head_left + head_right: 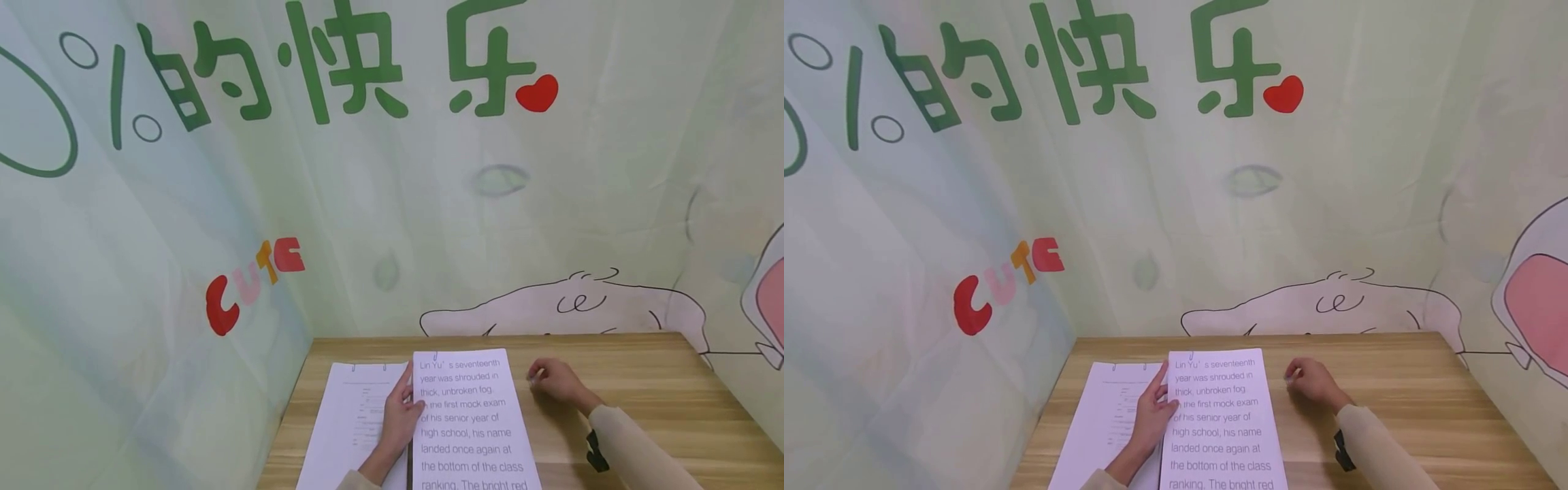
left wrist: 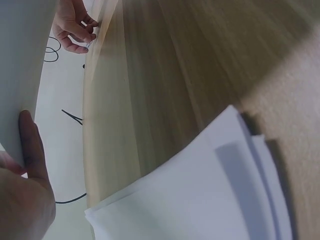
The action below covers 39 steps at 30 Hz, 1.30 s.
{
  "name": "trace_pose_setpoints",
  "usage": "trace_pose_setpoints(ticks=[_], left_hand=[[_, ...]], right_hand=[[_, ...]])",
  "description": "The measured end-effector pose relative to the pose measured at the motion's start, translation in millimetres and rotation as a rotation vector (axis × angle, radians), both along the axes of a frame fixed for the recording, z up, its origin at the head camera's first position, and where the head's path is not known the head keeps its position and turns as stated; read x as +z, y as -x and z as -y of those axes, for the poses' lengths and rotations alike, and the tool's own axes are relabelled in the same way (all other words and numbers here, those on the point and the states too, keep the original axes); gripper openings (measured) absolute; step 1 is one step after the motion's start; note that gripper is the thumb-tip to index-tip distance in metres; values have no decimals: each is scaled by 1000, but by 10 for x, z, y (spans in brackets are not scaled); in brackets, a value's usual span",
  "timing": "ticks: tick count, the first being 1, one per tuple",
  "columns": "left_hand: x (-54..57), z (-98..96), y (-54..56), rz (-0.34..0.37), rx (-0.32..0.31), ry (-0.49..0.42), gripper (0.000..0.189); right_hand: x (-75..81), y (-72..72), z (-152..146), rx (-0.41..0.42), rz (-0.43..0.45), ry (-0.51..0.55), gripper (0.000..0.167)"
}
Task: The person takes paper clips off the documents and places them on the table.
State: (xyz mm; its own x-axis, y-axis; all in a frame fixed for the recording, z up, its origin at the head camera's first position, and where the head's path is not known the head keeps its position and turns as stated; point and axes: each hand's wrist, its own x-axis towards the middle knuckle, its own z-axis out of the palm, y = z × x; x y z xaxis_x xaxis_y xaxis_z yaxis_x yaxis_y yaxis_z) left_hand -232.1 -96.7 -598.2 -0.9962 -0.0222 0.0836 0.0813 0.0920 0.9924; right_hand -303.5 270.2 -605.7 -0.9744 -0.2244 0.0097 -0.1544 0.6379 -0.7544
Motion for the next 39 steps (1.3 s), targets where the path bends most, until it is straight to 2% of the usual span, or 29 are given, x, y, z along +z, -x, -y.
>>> trace_pose_setpoints(ticks=[11, 18, 25, 33, 39], left_hand=[[-39, -22, 6, 0, 3, 3, 87], [-1, -37, -8, 0, -10, 1, 87], [-16, -39, -17, -10, -35, -8, 87], [-37, -38, -20, -22, -33, -2, 87], [-56, -42, -20, -36, -38, -4, 88]], right_hand=[[24, -21, 56, -63, 88, -82, 10], [-3, -3, 57, -55, 90, -110, 12], [-33, 4, 48, -46, 95, -131, 5], [-53, 21, 44, -40, 104, -138, 3], [-66, -9, 68, -50, 78, -141, 10]])
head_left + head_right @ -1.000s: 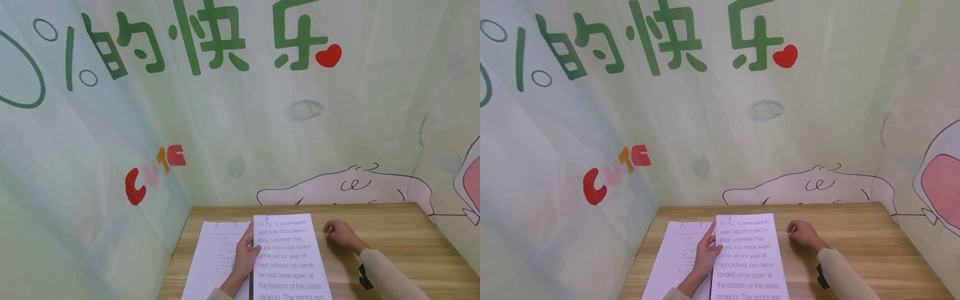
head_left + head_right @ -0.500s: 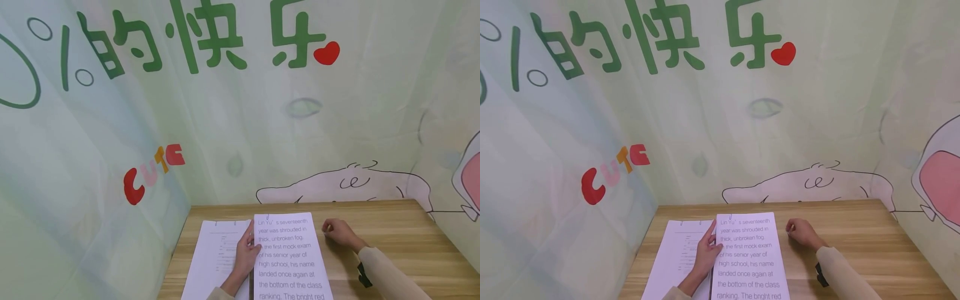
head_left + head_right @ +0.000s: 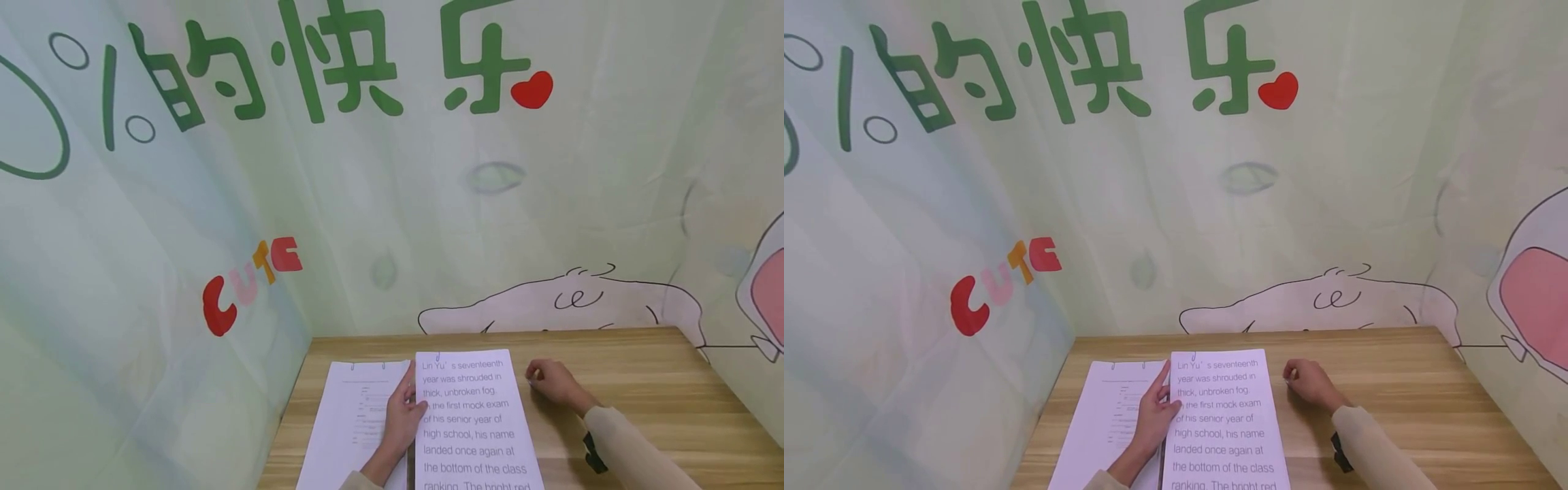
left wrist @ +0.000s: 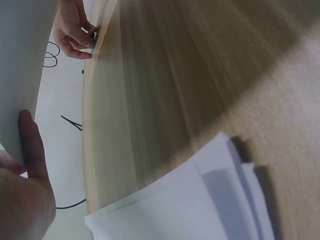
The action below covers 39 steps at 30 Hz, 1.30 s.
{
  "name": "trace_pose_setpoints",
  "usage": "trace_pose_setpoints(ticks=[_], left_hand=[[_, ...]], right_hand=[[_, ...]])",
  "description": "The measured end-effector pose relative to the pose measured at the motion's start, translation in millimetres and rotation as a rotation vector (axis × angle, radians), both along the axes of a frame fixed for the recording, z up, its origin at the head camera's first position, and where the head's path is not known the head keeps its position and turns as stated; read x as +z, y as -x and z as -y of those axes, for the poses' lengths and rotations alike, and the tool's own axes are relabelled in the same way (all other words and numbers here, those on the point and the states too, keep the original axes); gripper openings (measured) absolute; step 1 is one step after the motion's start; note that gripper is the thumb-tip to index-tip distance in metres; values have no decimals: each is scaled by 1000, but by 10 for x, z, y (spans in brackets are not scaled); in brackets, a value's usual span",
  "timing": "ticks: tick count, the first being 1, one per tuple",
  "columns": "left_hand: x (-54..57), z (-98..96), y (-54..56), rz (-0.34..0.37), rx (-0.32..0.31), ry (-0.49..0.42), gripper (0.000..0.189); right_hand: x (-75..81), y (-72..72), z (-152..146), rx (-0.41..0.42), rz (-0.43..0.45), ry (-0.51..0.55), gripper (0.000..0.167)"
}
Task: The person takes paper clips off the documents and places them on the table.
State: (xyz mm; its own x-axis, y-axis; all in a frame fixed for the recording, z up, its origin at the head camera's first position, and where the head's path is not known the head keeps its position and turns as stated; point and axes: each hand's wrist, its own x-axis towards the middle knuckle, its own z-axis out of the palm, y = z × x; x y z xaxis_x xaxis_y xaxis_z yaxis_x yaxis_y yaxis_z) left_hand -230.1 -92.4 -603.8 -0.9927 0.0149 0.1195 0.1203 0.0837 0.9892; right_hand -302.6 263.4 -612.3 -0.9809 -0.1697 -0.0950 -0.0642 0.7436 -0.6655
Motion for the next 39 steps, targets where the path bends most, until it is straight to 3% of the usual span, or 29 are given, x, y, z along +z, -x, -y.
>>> trace_pose_setpoints(ticks=[5, 13, 28, 35, 39], left_hand=[[-5, 4, -8, 14, 0, 10, 89], [26, 17, -41, 21, 14, 6, 89], [21, 27, -29, 22, -3, -21, 88], [-13, 35, -23, -12, -34, -15, 89], [-24, 31, -23, -4, -30, -1, 89]], right_hand=[[-13, -27, -19, 22, -19, 2, 14], [-7, -11, -85, 158, -58, 20, 27], [15, 23, -57, 112, -22, -4, 20], [57, 23, -70, 115, -44, 19, 17], [158, 100, -59, 94, -94, 35, 12]])
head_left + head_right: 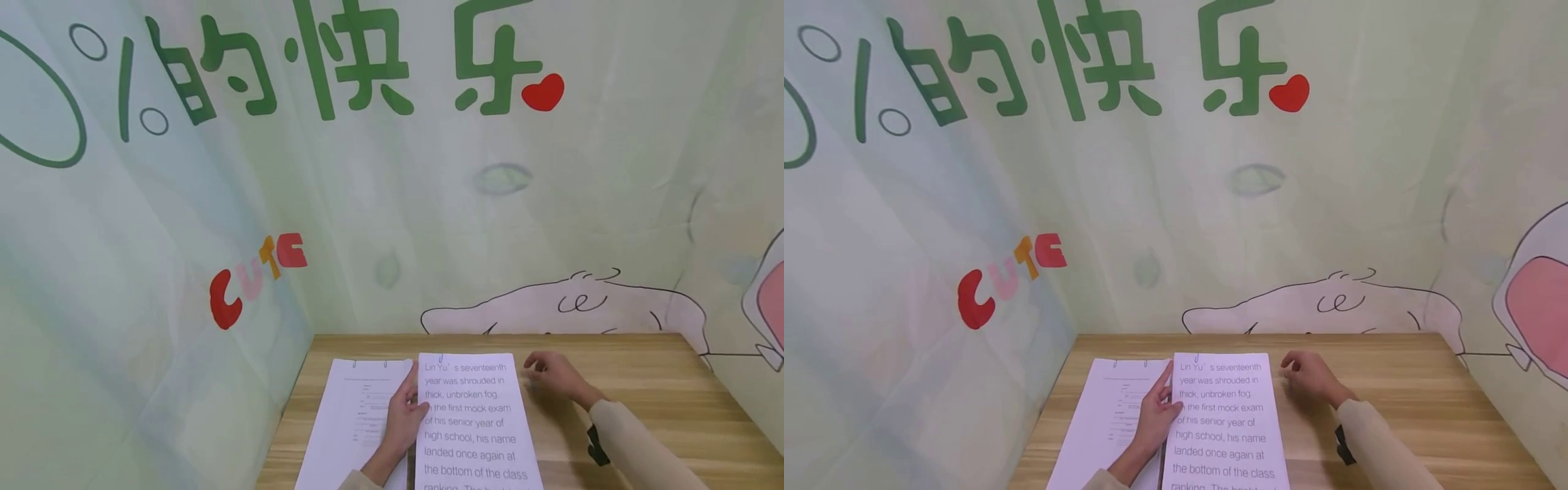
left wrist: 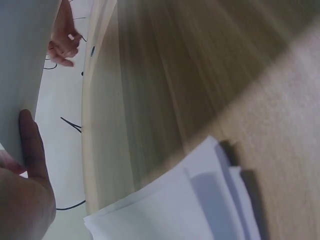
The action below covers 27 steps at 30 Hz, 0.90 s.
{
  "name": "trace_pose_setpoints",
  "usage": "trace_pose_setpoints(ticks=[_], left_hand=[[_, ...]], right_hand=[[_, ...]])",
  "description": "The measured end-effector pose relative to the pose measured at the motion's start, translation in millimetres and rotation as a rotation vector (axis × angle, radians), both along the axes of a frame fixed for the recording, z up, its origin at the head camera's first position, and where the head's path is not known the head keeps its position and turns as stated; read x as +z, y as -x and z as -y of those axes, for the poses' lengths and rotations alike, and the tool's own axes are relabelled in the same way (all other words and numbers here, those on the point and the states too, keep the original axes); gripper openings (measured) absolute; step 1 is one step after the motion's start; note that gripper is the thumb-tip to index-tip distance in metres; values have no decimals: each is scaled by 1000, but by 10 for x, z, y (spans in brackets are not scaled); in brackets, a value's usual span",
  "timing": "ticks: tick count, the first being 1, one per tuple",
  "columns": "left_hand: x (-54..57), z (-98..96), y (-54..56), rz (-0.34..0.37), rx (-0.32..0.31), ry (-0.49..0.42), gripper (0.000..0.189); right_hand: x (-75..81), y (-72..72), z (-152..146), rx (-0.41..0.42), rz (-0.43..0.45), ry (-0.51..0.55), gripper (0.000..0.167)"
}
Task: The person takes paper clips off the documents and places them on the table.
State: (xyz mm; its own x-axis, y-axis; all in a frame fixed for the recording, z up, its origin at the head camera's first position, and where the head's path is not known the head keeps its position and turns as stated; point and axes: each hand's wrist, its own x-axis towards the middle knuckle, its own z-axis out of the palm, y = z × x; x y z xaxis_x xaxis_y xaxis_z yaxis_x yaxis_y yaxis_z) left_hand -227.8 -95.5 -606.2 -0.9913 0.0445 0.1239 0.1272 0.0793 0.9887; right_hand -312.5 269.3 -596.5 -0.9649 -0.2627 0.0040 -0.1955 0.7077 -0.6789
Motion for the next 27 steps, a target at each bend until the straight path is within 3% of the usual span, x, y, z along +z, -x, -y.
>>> trace_pose_setpoints(ticks=[4, 10, 19, 27], left_hand=[[4, -14, 3, 9, 1, 2, 89], [23, -27, -2, -8, -18, -24, 86], [91, -76, 23, -1, -23, -12, 82], [50, -89, -2, 31, -16, -15, 82]], right_hand=[[144, 95, 64, 5, -71, 21, 10], [359, 192, 176, 23, -110, 38, 16], [582, 239, 324, 25, -88, 64, 18], [709, 248, 511, 73, -67, 54, 18]])
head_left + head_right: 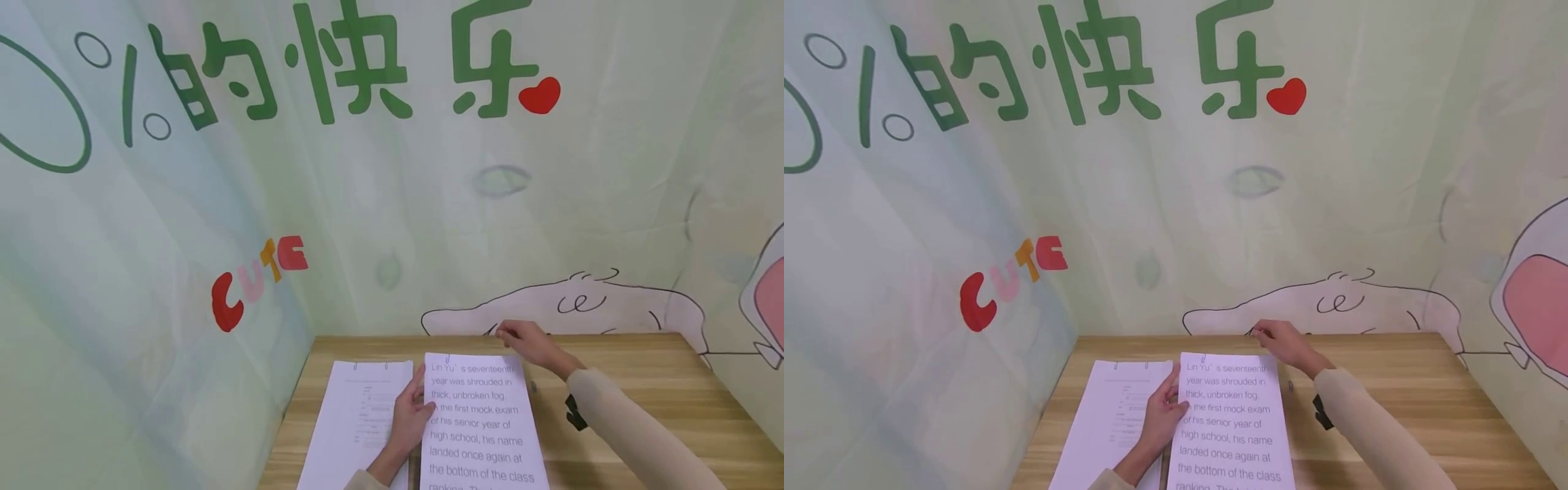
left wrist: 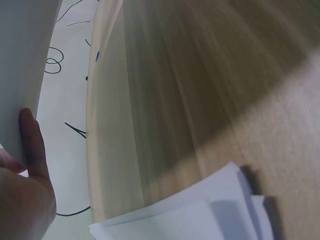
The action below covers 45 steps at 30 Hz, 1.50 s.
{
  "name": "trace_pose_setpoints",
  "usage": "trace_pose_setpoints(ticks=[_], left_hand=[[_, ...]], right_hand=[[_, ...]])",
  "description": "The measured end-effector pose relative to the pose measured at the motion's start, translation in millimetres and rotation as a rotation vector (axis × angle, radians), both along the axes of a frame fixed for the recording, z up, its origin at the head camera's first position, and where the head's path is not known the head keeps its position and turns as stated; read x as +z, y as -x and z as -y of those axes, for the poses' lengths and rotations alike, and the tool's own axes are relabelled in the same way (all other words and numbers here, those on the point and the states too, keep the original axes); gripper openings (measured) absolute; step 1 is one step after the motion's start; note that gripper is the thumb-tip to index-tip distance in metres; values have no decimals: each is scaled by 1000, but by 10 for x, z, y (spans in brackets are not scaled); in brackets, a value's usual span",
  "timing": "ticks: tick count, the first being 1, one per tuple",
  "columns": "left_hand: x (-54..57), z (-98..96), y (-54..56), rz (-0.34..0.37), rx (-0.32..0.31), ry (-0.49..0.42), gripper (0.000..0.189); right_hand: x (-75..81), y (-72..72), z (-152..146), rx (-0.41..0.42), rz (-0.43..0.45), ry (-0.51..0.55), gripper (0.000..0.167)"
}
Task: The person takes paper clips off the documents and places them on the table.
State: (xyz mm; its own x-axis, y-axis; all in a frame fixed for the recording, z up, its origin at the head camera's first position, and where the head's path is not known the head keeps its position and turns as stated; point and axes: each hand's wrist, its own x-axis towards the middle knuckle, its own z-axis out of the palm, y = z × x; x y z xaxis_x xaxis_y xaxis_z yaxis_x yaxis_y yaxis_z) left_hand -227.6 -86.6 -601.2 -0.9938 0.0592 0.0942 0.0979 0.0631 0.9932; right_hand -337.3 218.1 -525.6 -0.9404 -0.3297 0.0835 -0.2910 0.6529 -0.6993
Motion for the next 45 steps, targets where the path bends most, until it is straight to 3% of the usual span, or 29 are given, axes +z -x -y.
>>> trace_pose_setpoints(ticks=[19, 31, 37, 45], left_hand=[[-25, -19, -7, -8, -3, -11, 83], [15, -50, -29, 16, -2, -14, 82], [33, -69, -29, 22, -10, -41, 82], [39, -73, -27, 25, -22, -44, 81]], right_hand=[[85, 51, 373, 77, -23, -21, 19], [96, -24, 539, 119, 39, 3, 21], [100, -49, 648, 165, 42, 0, 20], [76, -41, 735, 164, 35, -35, 23]])
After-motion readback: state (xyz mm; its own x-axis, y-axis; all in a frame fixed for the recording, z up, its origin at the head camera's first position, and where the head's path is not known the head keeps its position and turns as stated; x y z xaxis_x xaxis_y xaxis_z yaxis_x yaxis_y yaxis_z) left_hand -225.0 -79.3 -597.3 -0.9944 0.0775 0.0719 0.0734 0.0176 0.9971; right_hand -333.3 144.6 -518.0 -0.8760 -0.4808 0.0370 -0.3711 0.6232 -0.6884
